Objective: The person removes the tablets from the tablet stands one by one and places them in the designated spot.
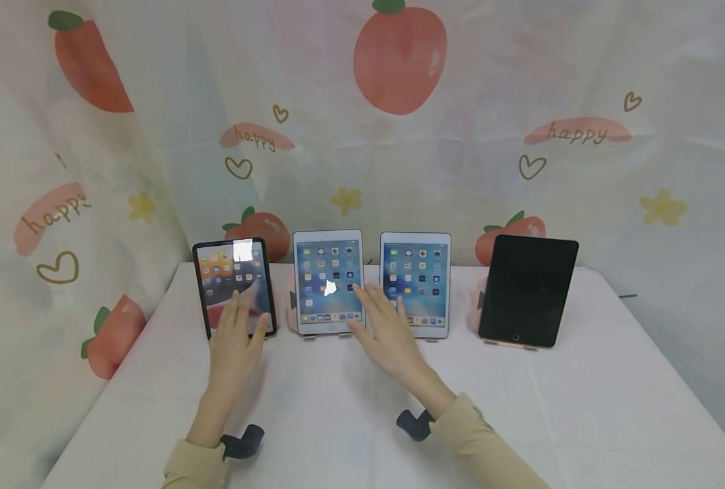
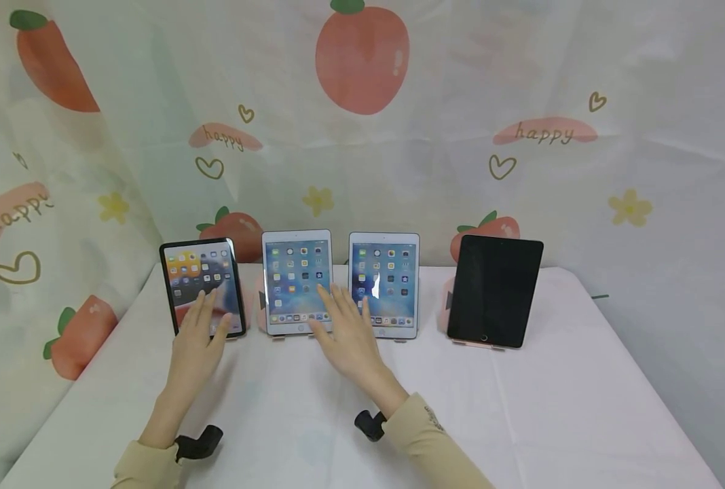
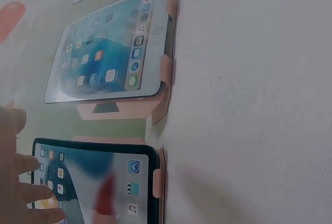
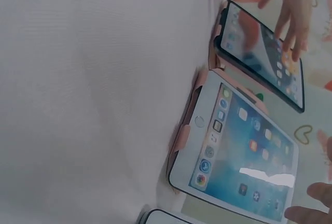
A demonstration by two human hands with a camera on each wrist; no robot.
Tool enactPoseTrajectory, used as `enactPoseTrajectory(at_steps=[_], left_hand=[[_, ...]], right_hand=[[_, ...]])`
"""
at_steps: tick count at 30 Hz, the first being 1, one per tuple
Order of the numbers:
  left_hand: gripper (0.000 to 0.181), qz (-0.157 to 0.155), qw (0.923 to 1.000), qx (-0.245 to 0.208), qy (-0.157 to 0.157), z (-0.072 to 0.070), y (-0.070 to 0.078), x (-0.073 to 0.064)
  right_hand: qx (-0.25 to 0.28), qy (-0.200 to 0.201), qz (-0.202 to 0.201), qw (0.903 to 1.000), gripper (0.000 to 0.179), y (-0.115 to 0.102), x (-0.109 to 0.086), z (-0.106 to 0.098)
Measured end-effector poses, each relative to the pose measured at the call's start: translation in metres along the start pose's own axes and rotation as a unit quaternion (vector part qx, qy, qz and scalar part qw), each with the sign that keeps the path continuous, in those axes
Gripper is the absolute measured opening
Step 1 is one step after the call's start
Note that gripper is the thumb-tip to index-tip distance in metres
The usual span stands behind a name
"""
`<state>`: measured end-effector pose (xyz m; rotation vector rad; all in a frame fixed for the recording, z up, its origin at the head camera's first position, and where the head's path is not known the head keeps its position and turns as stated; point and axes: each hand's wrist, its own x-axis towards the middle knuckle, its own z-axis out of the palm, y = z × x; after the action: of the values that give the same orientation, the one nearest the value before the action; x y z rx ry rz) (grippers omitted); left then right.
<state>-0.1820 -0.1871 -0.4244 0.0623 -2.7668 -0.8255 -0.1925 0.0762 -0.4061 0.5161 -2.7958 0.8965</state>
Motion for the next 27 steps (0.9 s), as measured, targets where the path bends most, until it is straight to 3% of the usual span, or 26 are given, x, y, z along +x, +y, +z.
enactPoseTrajectory(at_steps=[7, 19, 27], left_hand=[[0.064, -0.015, 0.9999, -0.008, 0.001, -0.005, -0.008, 0.005], [0.061, -0.013, 0.9993, -0.015, 0.03, -0.014, -0.022, 0.018], [0.058, -0.002, 0.9962, -0.036, 0.079, -0.018, -0.033, 0.029]], right_hand=[[0.041, 0.008, -0.029, 0.9987, 0.058, -0.013, 0.011, 0.006], [0.07, -0.016, -0.057, 0.9958, 0.057, -0.029, 0.034, 0.018], [0.106, -0.036, -0.058, 0.992, 0.057, -0.036, 0.052, 0.026]])
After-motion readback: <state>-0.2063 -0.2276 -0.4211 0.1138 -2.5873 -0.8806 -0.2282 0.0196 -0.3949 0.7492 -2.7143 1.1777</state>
